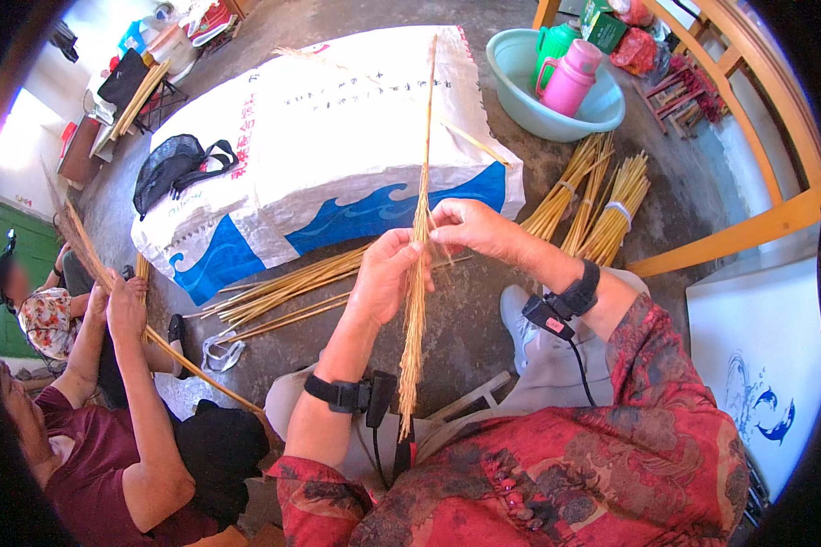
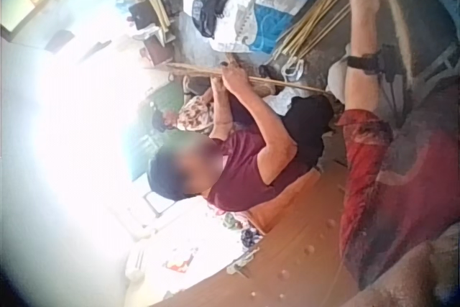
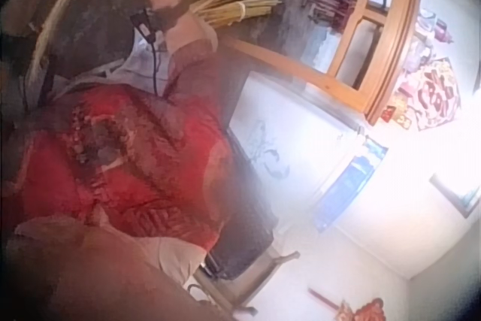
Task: The person weaves long, thin bamboo strips together by hand, holding a main vertical piece and interlacing bundles of smaller strips to create a woven structure. They repeatedly select strips from the floor, align them, and tuck them into the existing weave.
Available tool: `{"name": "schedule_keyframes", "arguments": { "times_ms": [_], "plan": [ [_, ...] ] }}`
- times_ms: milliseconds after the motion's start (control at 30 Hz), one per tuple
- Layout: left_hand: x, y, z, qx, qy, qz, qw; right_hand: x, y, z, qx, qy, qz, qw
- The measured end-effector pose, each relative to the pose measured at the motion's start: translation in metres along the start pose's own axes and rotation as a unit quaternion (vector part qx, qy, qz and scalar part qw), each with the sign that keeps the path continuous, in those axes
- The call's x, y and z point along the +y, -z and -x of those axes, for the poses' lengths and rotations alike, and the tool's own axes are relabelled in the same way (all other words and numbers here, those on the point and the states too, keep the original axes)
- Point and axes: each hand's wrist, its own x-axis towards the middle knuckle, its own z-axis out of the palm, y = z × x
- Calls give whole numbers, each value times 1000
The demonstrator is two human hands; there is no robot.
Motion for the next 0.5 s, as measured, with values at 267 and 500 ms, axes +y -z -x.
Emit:
{"name": "schedule_keyframes", "arguments": {
  "times_ms": [267, 500],
  "plan": [
    [-7, -16, 4, 25, -148, -245, 958, -11, 25, -6, 98, -25, -172, 980],
    [2, -18, 9, -22, -56, -156, 986, -26, 41, -5, 64, 34, -221, 972]
  ]
}}
